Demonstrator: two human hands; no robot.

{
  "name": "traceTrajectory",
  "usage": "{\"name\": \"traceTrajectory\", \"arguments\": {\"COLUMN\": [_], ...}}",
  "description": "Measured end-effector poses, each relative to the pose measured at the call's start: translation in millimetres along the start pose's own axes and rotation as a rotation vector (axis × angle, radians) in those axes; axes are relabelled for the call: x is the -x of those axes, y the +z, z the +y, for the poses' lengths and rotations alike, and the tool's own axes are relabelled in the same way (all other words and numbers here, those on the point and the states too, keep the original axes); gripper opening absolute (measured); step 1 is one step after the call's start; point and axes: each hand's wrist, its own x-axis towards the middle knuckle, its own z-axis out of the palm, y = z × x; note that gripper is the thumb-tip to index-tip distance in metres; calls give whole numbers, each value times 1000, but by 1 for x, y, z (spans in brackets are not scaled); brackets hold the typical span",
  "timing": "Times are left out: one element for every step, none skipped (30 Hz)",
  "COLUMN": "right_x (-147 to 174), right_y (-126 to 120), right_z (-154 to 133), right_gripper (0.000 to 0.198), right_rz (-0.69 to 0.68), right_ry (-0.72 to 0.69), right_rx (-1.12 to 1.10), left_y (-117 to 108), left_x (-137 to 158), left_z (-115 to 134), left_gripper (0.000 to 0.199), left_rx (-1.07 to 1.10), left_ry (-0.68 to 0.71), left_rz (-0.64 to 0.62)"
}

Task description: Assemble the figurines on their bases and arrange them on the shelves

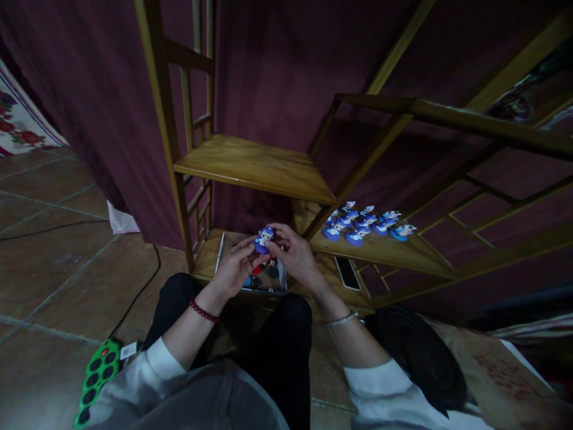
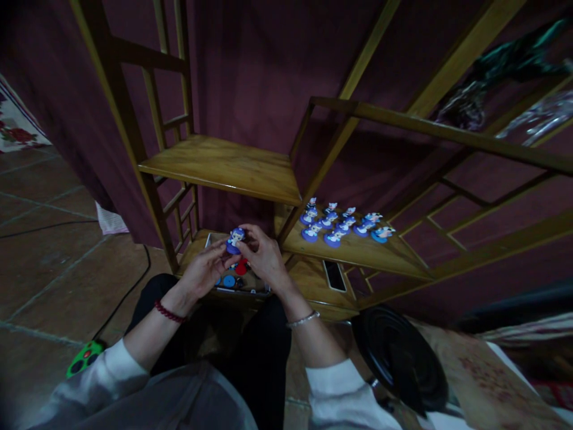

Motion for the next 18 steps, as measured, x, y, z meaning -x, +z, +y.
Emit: {"name": "traceTrajectory", "arguments": {"right_x": [0,1,1,2,2,3,3,3,4,4,4,4,4,5,6,7,8,9], "right_y": [0,0,0,1,1,1,1,1,1,1,1,0,0,-1,-1,-2,-2,-3], "right_z": [0,0,0,0,0,1,2,3,5,7,8,11,13,15,16,18,20,21], "right_gripper": [31,31,31,31,31,30,30,30,29,29,29,29,29,29,29,29,29,29], "right_rz": [5,9,14,19,24,33,44,55,64,69,72,73,74,75,77,78,79,78], "right_ry": [-2,-8,-13,-18,-20,-20,-18,-14,-9,-4,0,4,8,14,20,24,27,28], "right_rx": [2,1,-6,-17,-33,-52,-71,-89,-104,-115,-122,-127,-130,-133,-134,-133,-127,-115], "left_y": [1,2,3,3,4,4,4,5,5,5,5,6,6,7,7,8,9,10], "left_x": [0,0,0,-1,-2,-2,-3,-4,-6,-7,-7,-8,-8,-9,-9,-8,-8,-8], "left_z": [0,0,-1,-1,-1,-2,-3,-4,-4,-5,-6,-7,-8,-9,-10,-11,-12,-14], "left_gripper": [20,19,19,20,21,23,25,26,28,29,29,29,29,28,28,27,28,28], "left_rx": [-1,-3,-5,-7,-9,-11,-13,-15,-15,-16,-16,-15,-15,-18,-26,-36,-48,-62], "left_ry": [3,6,7,9,11,14,17,21,24,25,23,21,19,15,10,6,5,8], "left_rz": [2,0,-5,-9,-10,-11,-11,-10,-11,-13,-16,-17,-15,-12,-9,-4,2,7]}}
